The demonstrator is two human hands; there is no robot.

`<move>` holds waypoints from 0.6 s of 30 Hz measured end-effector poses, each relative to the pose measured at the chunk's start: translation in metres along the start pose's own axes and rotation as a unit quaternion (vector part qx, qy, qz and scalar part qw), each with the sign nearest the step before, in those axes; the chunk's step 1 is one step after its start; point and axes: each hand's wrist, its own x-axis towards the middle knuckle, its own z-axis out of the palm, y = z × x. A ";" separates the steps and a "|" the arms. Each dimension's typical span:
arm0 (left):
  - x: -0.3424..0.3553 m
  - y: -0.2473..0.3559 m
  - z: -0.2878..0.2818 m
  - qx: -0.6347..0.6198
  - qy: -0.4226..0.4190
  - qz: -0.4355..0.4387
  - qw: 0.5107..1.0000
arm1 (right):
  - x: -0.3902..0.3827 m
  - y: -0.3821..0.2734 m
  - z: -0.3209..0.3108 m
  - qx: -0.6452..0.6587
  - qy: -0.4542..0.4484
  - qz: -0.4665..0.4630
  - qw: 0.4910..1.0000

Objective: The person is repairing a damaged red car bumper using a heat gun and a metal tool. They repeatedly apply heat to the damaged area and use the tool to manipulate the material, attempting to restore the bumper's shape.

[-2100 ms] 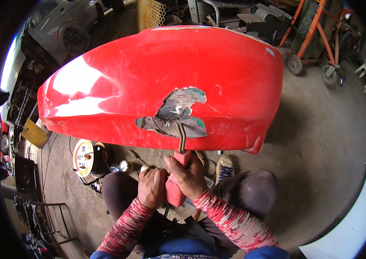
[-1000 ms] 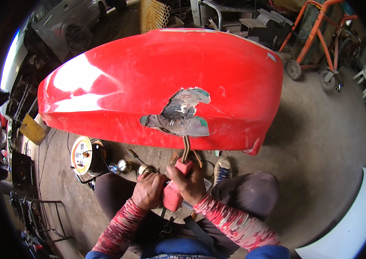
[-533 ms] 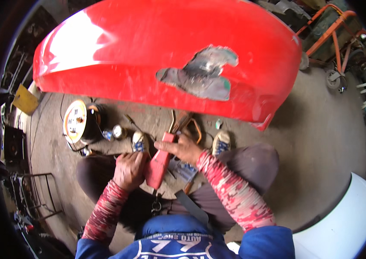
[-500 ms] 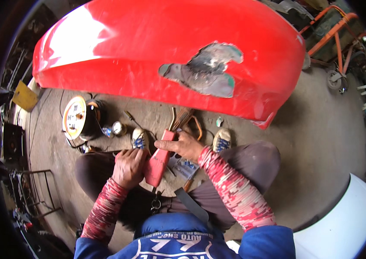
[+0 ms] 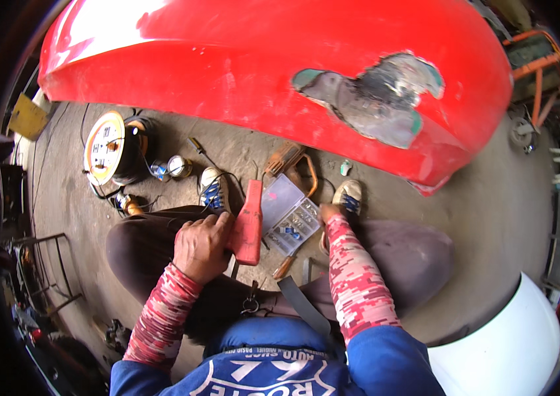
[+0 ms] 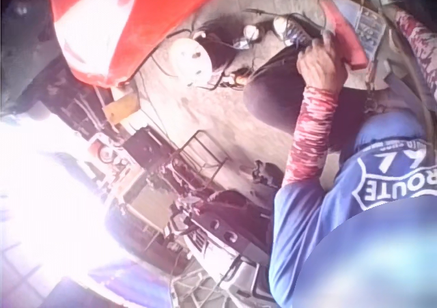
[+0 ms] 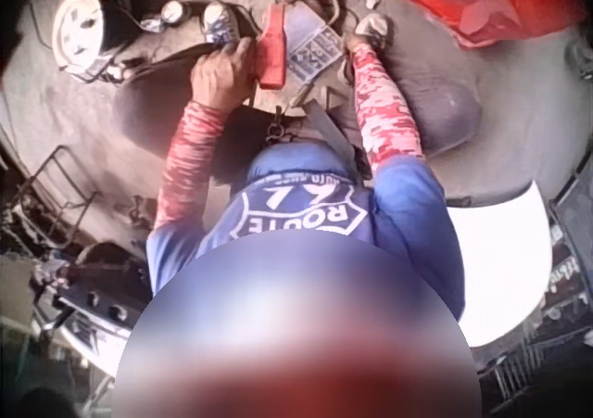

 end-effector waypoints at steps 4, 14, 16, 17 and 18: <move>0.000 0.005 0.003 -0.007 -0.040 -0.025 0.999 | -0.003 0.042 0.030 0.220 0.107 0.247 0.938; -0.006 -0.004 0.015 0.033 -0.151 -0.052 0.987 | 0.069 0.098 0.074 -0.262 -0.019 0.110 0.959; -0.007 -0.004 0.018 0.026 -0.154 -0.068 0.985 | 0.092 0.113 0.084 -0.336 -0.040 0.095 0.936; -0.007 -0.003 0.020 0.016 -0.161 -0.077 0.984 | 0.104 0.118 0.087 -0.370 -0.047 0.091 0.923; -0.008 -0.005 0.023 0.014 -0.151 -0.073 0.986 | 0.115 0.124 0.088 -0.406 -0.056 0.089 0.908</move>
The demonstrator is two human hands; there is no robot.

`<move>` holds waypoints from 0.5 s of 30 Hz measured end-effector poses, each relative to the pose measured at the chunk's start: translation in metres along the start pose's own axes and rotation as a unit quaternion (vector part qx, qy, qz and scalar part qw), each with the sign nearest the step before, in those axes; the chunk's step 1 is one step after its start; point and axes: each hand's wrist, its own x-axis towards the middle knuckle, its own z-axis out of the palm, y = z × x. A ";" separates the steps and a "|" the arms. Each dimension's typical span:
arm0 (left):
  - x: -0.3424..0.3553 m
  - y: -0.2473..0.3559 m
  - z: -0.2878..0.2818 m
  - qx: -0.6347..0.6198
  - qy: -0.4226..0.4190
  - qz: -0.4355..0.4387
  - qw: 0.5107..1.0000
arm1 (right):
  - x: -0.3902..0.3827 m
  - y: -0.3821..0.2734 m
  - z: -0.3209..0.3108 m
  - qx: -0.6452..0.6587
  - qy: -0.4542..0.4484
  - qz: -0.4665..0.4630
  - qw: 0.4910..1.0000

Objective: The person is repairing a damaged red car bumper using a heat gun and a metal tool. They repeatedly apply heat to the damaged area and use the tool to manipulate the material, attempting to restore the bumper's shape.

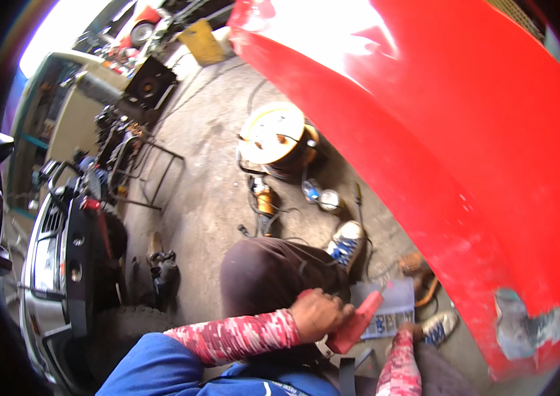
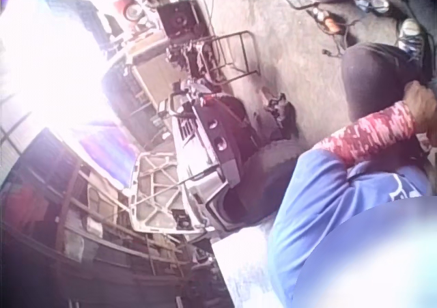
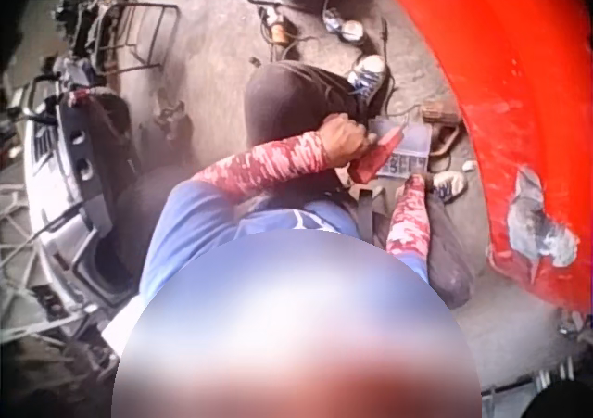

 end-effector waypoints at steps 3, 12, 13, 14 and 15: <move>0.000 0.000 0.010 0.006 0.051 0.002 0.999 | 0.032 0.012 -0.005 -0.120 -0.047 -0.095 0.987; 0.000 -0.005 0.027 0.007 0.092 0.032 0.995 | -0.011 0.000 -0.011 0.014 0.066 -0.078 0.995; -0.001 -0.007 0.027 0.028 0.080 0.045 0.995 | -0.016 -0.005 -0.016 0.014 0.069 -0.087 0.994; -0.002 -0.008 0.025 0.045 0.059 0.055 0.996 | -0.020 -0.012 -0.021 0.016 0.074 -0.095 0.993; -0.001 -0.010 0.024 0.028 0.039 0.046 0.998 | -0.023 -0.018 -0.026 0.018 0.077 -0.100 0.992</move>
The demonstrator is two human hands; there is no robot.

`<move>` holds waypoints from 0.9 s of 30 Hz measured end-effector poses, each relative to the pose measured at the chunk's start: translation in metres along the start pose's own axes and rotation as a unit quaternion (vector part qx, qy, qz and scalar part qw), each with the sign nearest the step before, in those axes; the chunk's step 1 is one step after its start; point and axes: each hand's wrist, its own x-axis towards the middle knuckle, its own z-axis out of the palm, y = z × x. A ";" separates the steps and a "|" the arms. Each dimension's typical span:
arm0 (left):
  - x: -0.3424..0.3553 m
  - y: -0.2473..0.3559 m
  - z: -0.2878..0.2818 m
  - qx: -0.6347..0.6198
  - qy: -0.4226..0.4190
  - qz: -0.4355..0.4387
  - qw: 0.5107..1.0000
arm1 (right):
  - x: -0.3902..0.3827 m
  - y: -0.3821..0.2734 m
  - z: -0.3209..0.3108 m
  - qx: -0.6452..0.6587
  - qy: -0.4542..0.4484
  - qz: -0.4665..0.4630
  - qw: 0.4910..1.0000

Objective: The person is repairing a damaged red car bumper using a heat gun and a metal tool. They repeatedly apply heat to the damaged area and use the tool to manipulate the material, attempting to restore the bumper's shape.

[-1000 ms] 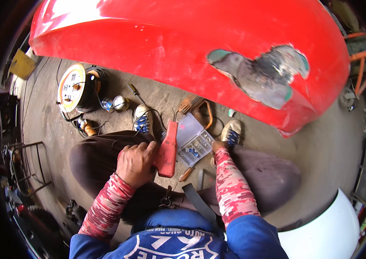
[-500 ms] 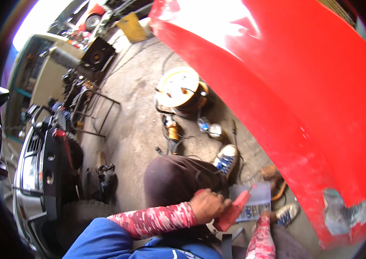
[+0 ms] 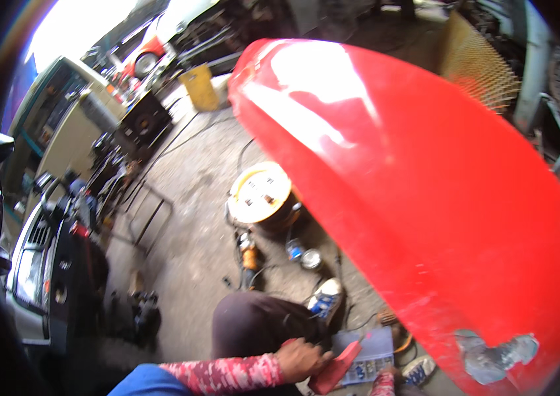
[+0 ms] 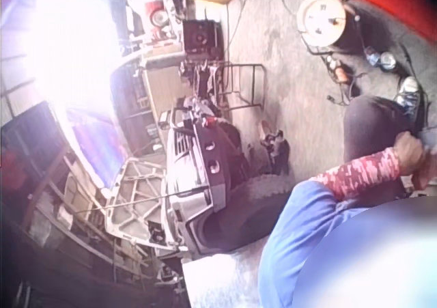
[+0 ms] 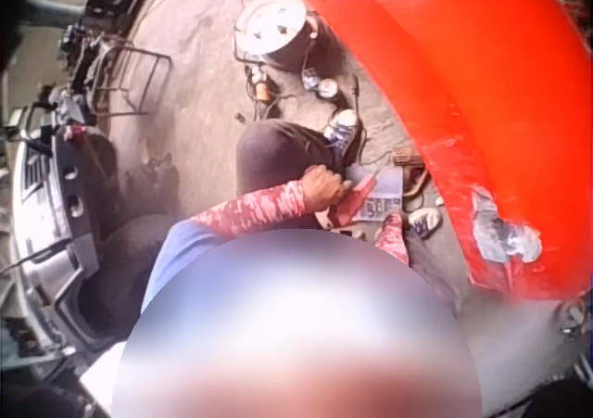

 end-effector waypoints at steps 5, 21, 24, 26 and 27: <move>0.004 -0.005 -0.002 -0.051 -0.029 0.004 0.998 | -0.011 -0.015 -0.016 0.013 0.020 -0.026 0.999; 0.014 0.006 -0.013 -0.019 0.030 0.052 0.998 | -0.040 -0.002 0.000 0.014 0.137 -0.137 0.981; 0.014 0.006 -0.010 -0.015 0.042 0.061 0.997 | -0.052 -0.008 -0.014 -0.015 0.118 -0.101 0.988; 0.015 0.006 -0.009 -0.016 0.031 0.052 0.998 | -0.059 -0.011 -0.024 -0.002 0.105 -0.081 0.991; 0.014 0.006 -0.009 -0.019 0.026 0.053 0.998 | -0.062 -0.010 -0.028 0.008 0.098 -0.070 0.993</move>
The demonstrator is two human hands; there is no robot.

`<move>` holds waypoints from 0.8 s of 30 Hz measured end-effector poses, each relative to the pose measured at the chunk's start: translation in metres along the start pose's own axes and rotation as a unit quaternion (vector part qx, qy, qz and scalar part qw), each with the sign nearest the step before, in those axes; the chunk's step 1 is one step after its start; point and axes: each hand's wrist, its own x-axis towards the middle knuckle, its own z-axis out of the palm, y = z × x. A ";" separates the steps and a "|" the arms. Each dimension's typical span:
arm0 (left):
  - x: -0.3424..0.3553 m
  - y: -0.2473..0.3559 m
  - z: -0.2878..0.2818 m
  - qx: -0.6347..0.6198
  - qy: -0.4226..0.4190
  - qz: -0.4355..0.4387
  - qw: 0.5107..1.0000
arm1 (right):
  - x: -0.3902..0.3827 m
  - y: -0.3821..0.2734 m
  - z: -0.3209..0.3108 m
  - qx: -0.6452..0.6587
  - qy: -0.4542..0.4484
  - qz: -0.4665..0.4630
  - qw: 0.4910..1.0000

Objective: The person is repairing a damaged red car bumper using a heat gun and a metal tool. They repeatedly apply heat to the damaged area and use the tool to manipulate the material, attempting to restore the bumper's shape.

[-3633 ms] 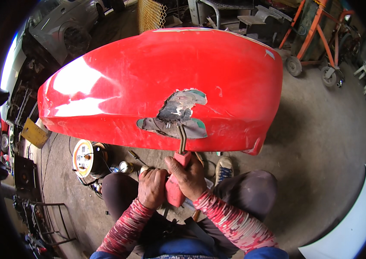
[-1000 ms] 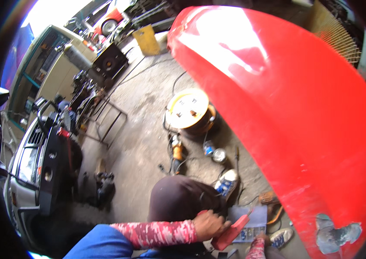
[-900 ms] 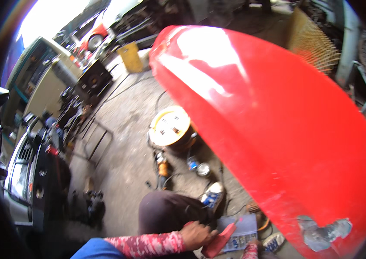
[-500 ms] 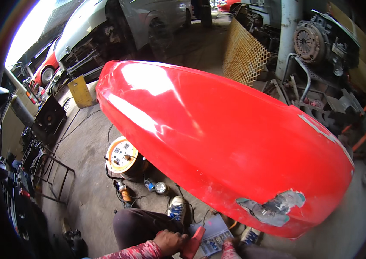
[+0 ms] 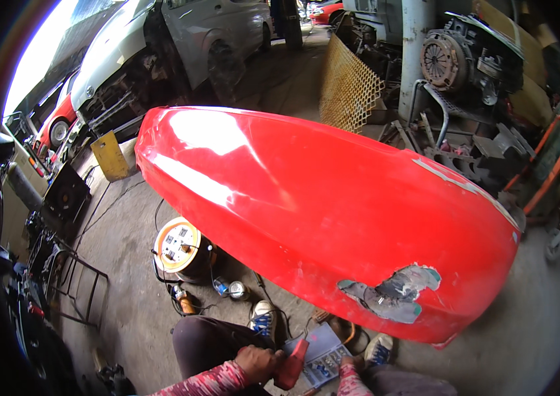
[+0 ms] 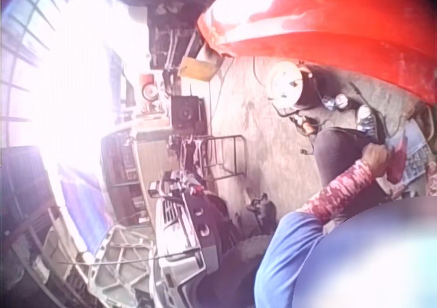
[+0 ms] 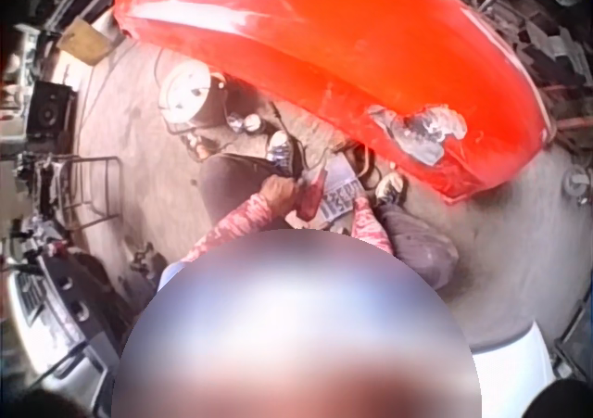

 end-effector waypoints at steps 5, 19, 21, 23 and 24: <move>-0.001 0.001 -0.005 -0.010 0.011 0.012 1.000 | -0.005 0.001 -0.013 0.094 -0.025 0.098 0.990; 0.002 0.008 -0.012 -0.009 0.007 0.002 1.000 | -0.020 -0.011 -0.044 0.410 0.047 0.308 0.857; 0.002 0.009 -0.012 -0.016 0.032 0.018 0.999 | -0.023 -0.014 -0.056 0.469 0.077 0.314 0.822; 0.002 0.009 -0.009 -0.011 0.051 0.025 0.998 | -0.028 -0.019 -0.070 0.484 0.109 0.290 0.818; 0.002 0.009 -0.008 0.001 0.076 0.028 0.997 | -0.030 -0.021 -0.079 0.520 0.134 0.284 0.795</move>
